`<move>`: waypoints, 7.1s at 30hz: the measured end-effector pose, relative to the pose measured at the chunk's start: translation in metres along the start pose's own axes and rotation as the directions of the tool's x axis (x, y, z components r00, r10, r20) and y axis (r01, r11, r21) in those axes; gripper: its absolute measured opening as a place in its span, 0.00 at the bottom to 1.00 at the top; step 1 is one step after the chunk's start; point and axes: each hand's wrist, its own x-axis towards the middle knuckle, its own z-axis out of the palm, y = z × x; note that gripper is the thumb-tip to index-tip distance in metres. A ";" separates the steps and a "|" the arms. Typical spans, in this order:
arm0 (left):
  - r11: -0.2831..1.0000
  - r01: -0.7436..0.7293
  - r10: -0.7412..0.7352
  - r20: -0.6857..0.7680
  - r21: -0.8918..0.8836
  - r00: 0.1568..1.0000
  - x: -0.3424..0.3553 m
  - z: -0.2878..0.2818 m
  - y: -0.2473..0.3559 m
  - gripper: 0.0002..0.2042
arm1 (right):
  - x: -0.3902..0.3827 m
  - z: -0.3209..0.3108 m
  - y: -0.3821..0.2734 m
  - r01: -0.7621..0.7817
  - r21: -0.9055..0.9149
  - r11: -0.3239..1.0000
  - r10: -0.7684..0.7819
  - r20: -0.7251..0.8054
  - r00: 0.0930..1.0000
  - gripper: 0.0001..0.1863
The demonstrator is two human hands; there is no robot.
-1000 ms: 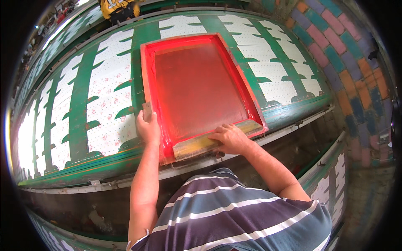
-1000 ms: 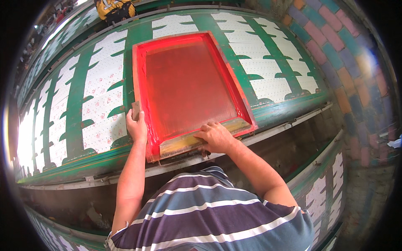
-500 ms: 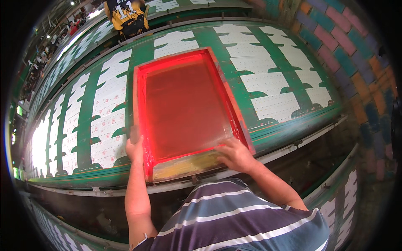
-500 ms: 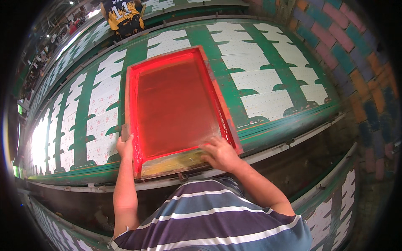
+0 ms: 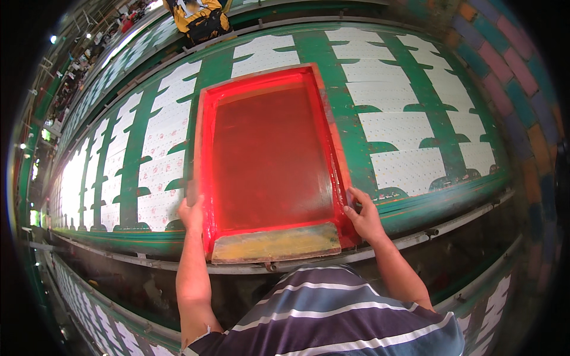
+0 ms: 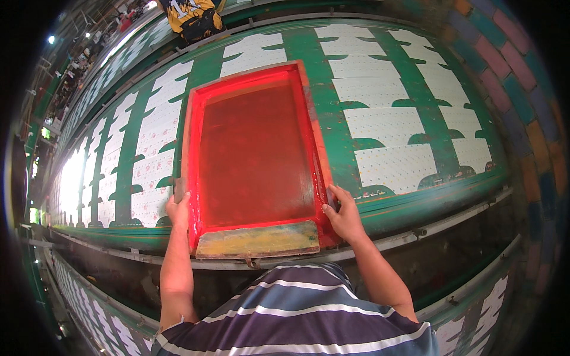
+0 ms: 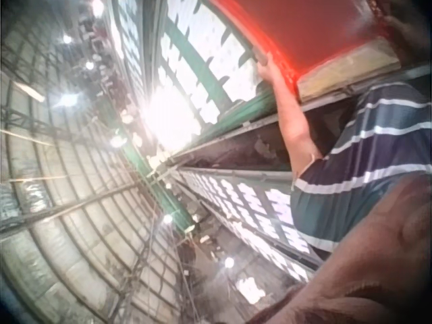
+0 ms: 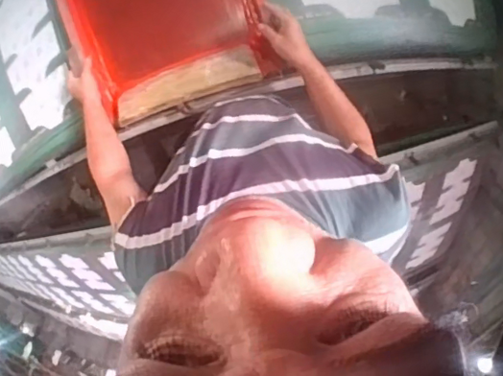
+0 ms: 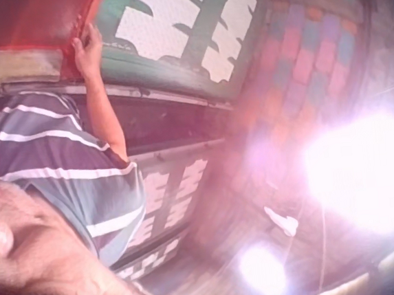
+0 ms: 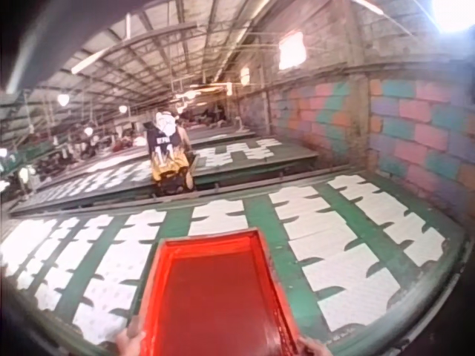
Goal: The person holds a red screen-printing frame and repeatedly uses a squeegee to spread red ink across the mesh. The person moves the frame along a green conveyor table and continues squeegeeing the ink in a repetitive manner.
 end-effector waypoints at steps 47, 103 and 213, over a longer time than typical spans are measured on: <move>0.905 0.070 -0.038 0.082 -0.420 0.996 -0.239 0.292 0.223 0.11 | 0.058 -0.344 0.126 -0.158 0.006 0.987 0.146 -0.417 0.897 0.15; 0.947 -0.174 0.160 -0.072 -0.270 0.984 -0.175 0.128 0.303 0.19 | 0.095 -0.307 0.134 -0.214 0.454 0.865 0.170 0.137 0.976 0.25; 0.969 -0.052 0.058 0.016 -0.243 0.998 -0.305 0.348 0.266 0.24 | 0.403 -0.246 0.063 0.583 -0.763 0.278 -0.530 0.385 0.756 0.16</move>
